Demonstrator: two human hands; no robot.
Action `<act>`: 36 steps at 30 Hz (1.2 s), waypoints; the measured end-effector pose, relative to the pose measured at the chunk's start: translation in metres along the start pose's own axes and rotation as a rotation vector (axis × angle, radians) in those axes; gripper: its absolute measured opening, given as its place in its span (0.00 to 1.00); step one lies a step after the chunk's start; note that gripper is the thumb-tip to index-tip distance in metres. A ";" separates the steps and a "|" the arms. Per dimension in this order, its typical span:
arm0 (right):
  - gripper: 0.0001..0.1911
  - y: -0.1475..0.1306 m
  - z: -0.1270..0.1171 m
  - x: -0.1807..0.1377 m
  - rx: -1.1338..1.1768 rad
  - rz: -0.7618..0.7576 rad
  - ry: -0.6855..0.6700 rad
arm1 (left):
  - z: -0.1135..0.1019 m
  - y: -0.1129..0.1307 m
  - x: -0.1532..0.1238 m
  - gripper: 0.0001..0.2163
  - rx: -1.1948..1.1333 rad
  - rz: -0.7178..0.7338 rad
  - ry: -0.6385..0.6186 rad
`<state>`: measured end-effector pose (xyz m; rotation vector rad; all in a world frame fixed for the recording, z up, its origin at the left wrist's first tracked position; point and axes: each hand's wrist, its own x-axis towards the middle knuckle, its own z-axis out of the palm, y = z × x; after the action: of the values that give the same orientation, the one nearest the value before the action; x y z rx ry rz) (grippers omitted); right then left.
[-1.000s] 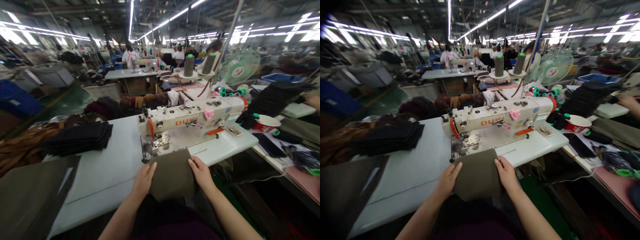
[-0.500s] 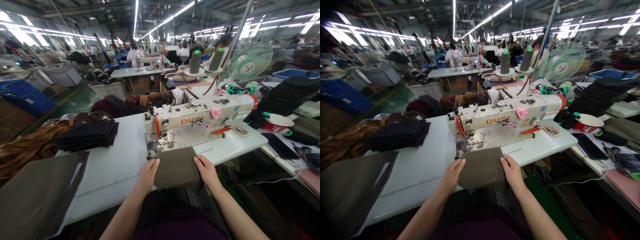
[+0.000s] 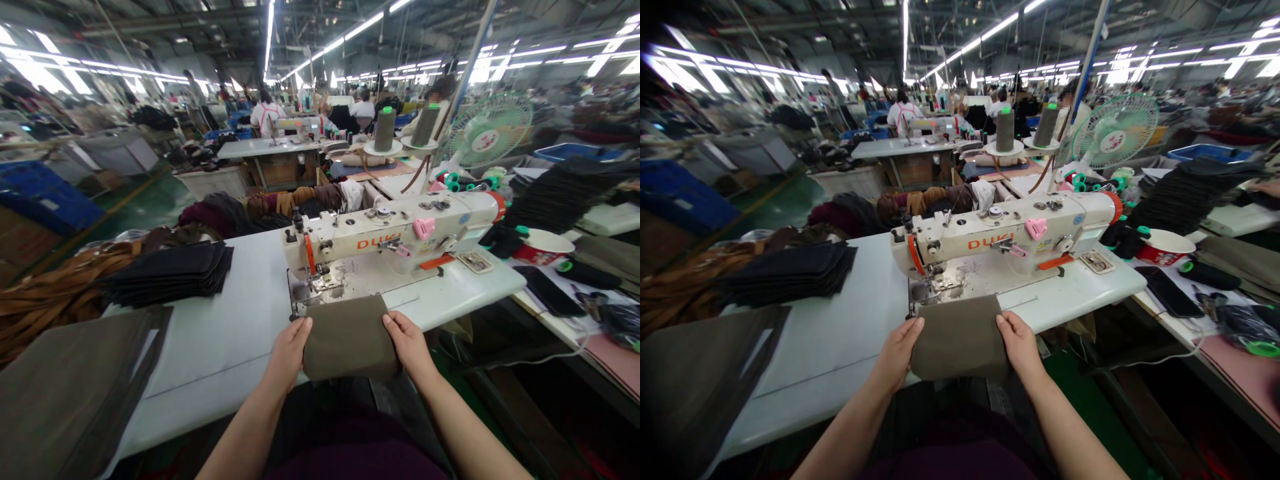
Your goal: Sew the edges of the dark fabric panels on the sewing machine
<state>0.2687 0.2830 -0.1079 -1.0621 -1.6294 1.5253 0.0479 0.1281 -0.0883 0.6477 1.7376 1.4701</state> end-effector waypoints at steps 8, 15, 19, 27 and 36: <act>0.21 -0.007 -0.002 -0.006 -0.013 -0.010 -0.030 | -0.005 0.000 0.006 0.24 0.056 0.002 -0.084; 0.21 -0.016 -0.003 -0.008 -0.009 0.008 -0.149 | -0.010 -0.007 0.005 0.20 0.153 0.077 -0.146; 0.22 -0.023 0.000 0.001 -0.064 -0.017 -0.165 | -0.012 -0.006 0.001 0.19 0.199 0.102 -0.175; 0.22 -0.027 0.008 0.005 -0.151 -0.117 0.029 | -0.011 0.003 -0.004 0.19 0.177 0.091 -0.125; 0.21 -0.024 0.009 0.003 -0.159 -0.124 0.107 | -0.008 0.002 -0.002 0.19 0.119 0.069 -0.102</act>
<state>0.2564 0.2820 -0.0852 -1.0854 -1.7305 1.2542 0.0426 0.1220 -0.0850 0.8388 1.7479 1.3628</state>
